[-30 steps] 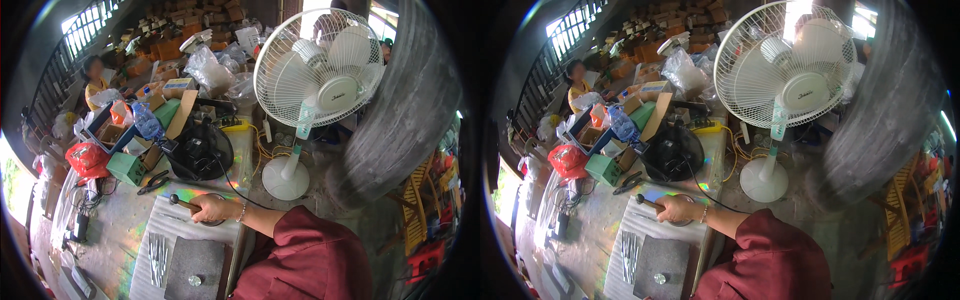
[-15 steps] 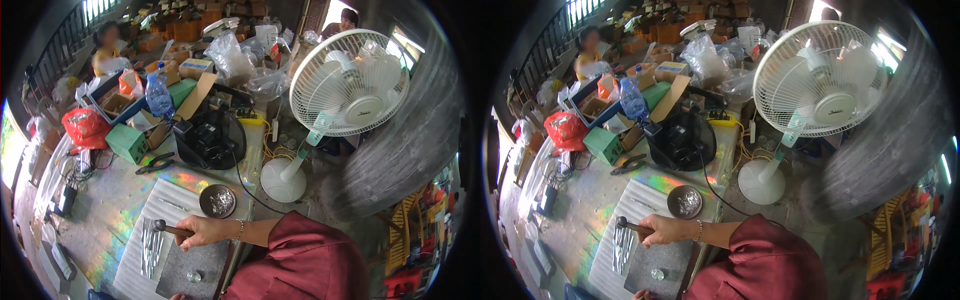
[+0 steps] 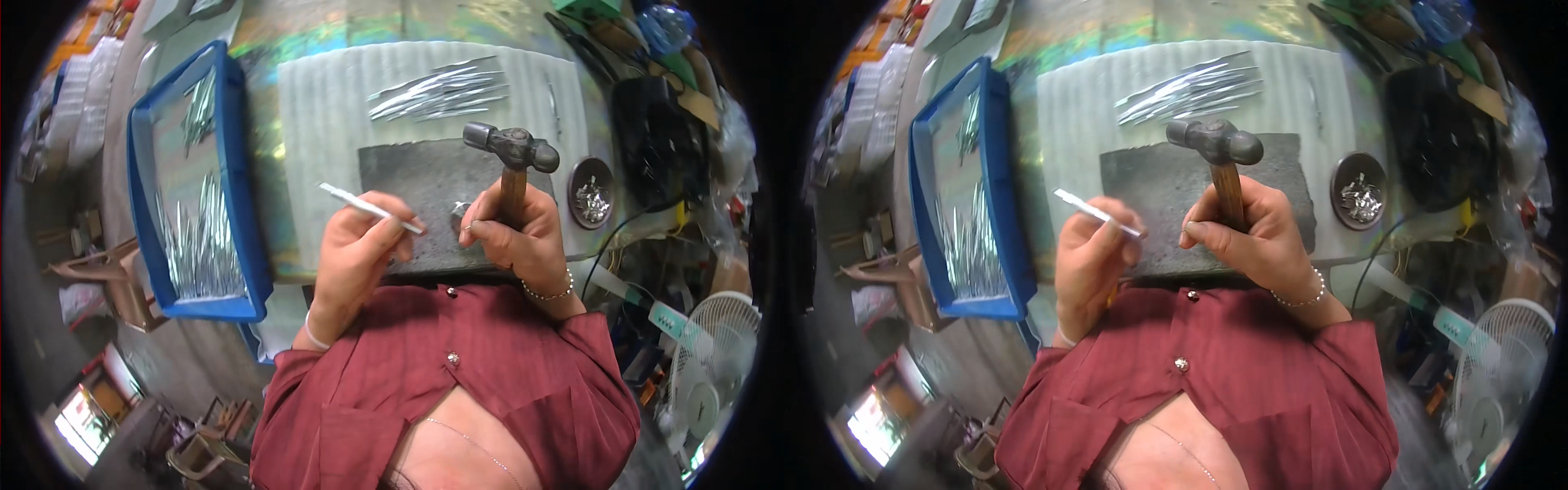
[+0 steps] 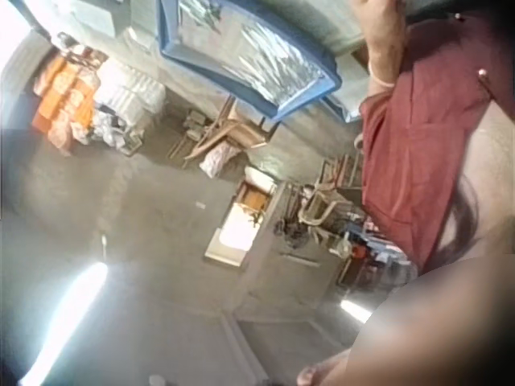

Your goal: Hammering and assembling small metal hardware components at a workbench.

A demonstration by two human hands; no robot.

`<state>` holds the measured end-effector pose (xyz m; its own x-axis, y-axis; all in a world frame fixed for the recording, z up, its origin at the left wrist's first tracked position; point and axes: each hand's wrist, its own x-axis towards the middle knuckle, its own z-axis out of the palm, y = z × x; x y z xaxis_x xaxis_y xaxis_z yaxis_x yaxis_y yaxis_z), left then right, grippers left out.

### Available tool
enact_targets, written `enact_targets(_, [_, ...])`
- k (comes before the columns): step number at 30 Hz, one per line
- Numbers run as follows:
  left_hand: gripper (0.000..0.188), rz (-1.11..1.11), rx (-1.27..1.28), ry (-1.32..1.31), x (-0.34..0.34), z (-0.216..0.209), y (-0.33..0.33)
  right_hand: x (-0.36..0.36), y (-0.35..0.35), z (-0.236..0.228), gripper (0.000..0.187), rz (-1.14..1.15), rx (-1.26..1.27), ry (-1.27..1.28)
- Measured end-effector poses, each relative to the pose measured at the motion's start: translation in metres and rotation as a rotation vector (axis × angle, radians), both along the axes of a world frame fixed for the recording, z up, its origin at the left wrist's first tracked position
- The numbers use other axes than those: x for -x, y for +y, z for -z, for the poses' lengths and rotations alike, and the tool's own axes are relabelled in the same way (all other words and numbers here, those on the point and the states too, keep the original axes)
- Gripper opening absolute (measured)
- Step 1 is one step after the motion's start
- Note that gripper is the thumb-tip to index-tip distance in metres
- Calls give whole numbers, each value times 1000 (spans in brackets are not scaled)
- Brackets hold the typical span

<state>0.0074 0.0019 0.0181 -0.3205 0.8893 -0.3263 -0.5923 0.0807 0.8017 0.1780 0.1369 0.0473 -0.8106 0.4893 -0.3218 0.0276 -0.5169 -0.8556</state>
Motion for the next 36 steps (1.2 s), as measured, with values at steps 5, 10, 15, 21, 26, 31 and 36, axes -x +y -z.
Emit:
enact_targets(5, [18,38,-239,-586,-5,22,-4,14,-22,9,10,-20,-124,19])
enact_targets(10, [17,61,-188,-678,-11,19,-4,20,-33,5,9,69,-219,52])
enact_targets(15, [17,71,-179,-738,-14,15,-2,19,-33,8,11,48,-349,52])
enact_targets(21, [16,62,-195,-792,-18,19,1,19,-32,12,11,84,-392,32])
enact_targets(26, [15,14,-164,-747,-22,17,2,19,-39,30,11,231,-843,-1])
enact_targets(31, [15,-78,-81,-680,-26,18,4,22,-37,28,20,251,-1104,-47])
enact_targets(36, [14,-32,-197,-650,-21,17,-4,3,-21,23,32,78,-582,-150])
